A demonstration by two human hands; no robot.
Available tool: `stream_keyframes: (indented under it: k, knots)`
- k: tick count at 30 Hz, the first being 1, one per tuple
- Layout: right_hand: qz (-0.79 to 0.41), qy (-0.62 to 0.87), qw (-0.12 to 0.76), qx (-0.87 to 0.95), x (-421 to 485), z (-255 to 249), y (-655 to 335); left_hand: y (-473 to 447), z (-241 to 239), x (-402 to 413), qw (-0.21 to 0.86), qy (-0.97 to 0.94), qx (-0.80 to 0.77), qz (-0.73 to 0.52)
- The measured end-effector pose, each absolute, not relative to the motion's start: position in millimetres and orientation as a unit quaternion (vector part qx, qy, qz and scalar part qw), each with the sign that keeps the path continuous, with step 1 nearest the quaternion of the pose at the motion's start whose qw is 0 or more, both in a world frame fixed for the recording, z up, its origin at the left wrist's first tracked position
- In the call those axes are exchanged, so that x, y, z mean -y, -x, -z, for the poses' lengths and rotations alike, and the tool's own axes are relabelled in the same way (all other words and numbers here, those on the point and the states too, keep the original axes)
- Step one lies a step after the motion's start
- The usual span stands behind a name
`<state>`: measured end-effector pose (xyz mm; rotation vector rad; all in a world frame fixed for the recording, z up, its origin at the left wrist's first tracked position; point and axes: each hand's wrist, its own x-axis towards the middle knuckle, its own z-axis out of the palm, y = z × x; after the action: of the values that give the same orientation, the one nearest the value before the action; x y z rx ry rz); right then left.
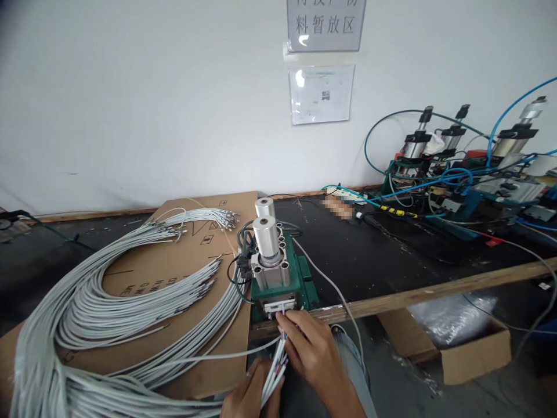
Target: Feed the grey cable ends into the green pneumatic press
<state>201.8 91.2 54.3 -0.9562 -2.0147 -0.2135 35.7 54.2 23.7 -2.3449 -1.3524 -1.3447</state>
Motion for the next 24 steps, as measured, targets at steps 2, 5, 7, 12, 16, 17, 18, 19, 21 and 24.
stream_keyframes:
  k: [2,5,7,12,16,17,18,19,21,24]
  knots:
    - [0.080,0.382,0.435,0.811,-91.8,-52.2,-202.1,-36.7,-26.0,-54.5,0.057,0.774,0.449,0.444]
    - [0.071,0.381,0.438,0.811,-91.6,-51.6,-202.3,-38.2,-32.2,-54.4,0.046,0.772,0.446,0.451]
    - [0.067,0.383,0.438,0.811,-91.5,-52.6,-202.3,-39.0,-36.9,-54.3,0.037,0.773,0.441,0.454]
    - [0.070,0.381,0.443,0.808,-91.8,-56.2,-202.6,-39.4,-42.7,-53.9,0.024,0.778,0.438,0.450]
    - [0.075,0.379,0.450,0.805,-91.5,-61.1,-202.0,-37.5,-40.8,-53.2,0.005,0.786,0.426,0.448]
    - [0.075,0.380,0.450,0.805,-91.4,-62.7,-201.6,-36.9,-40.5,-52.9,0.005,0.788,0.426,0.445]
    - [0.075,0.382,0.450,0.804,-91.4,-64.2,-201.2,-36.2,-40.5,-52.6,0.005,0.790,0.427,0.440]
    - [0.076,0.384,0.451,0.802,-91.4,-65.6,-200.7,-35.6,-40.8,-52.2,0.003,0.792,0.429,0.434]
    - [0.074,0.387,0.451,0.801,-91.4,-67.8,-200.1,-34.6,-42.4,-51.1,-0.005,0.796,0.433,0.422]
    - [0.068,0.385,0.451,0.802,-90.9,-69.0,-200.2,-33.6,-45.4,-48.6,-0.023,0.798,0.438,0.413]
